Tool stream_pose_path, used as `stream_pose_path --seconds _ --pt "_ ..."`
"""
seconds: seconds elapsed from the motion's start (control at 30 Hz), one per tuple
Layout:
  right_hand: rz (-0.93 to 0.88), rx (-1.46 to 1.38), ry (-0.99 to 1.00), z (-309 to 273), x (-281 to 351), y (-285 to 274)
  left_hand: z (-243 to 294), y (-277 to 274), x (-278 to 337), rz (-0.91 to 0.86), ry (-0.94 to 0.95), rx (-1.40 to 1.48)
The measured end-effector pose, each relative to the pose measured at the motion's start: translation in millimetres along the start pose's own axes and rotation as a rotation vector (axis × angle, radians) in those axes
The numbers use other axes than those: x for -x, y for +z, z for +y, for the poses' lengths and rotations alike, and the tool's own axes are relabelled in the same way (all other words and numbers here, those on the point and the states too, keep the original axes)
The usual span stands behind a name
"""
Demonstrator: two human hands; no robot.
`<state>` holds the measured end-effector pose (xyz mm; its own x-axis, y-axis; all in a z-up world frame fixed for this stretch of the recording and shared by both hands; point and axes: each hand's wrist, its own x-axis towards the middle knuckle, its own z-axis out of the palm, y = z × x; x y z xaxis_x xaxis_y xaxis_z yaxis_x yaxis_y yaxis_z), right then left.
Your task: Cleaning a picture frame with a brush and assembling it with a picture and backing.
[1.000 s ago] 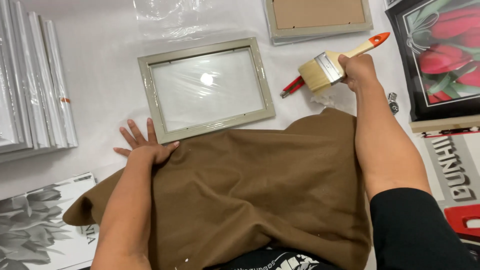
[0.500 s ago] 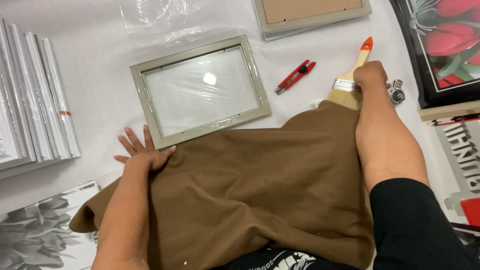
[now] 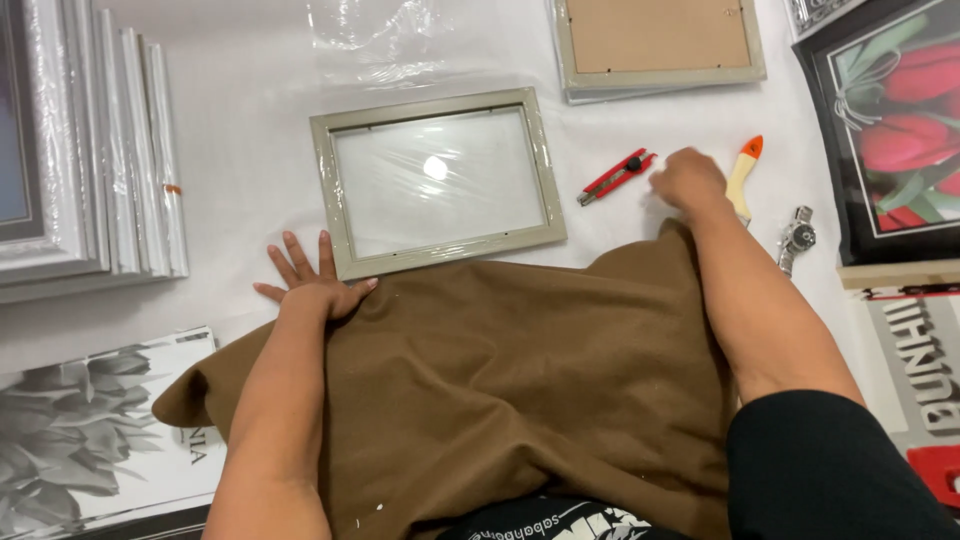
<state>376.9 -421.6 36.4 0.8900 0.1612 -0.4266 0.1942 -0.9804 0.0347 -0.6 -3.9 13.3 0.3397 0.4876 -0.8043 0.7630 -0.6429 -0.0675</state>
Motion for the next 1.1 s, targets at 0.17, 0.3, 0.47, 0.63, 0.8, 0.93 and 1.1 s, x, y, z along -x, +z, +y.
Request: stream_pose_path --seconds 0.17,0.3,0.47,0.63,0.8,0.93,1.1 --pt "0.362 -1.019 -0.155 -35.6 14.9 -15.3 -0.2 -2.5 4.3 -0.028 0.02 0.031" --pt "-0.079 -1.376 -0.197 -119.7 48.2 -25.1 -2.7 -8.4 10.7 -0.024 0.036 0.041" --pt "-0.035 -1.134 -0.292 -191.8 41.6 52.8 -2.5 -11.0 18.6 -0.025 0.034 0.06" --pt "0.519 -0.337 -0.67 -193.4 60.7 89.1 -3.6 -4.2 11.0 -0.027 0.053 0.062" --pt "0.417 0.257 -0.767 -187.0 91.4 89.3 -1.7 -7.7 16.0 -0.018 0.055 0.061" --pt "0.41 0.25 -0.685 -185.9 105.6 88.5 -2.6 -8.6 14.4 -0.02 0.057 0.06" --pt "0.319 -0.341 -0.546 -187.3 79.1 85.8 -3.4 -6.6 11.0 -0.017 0.054 0.065"
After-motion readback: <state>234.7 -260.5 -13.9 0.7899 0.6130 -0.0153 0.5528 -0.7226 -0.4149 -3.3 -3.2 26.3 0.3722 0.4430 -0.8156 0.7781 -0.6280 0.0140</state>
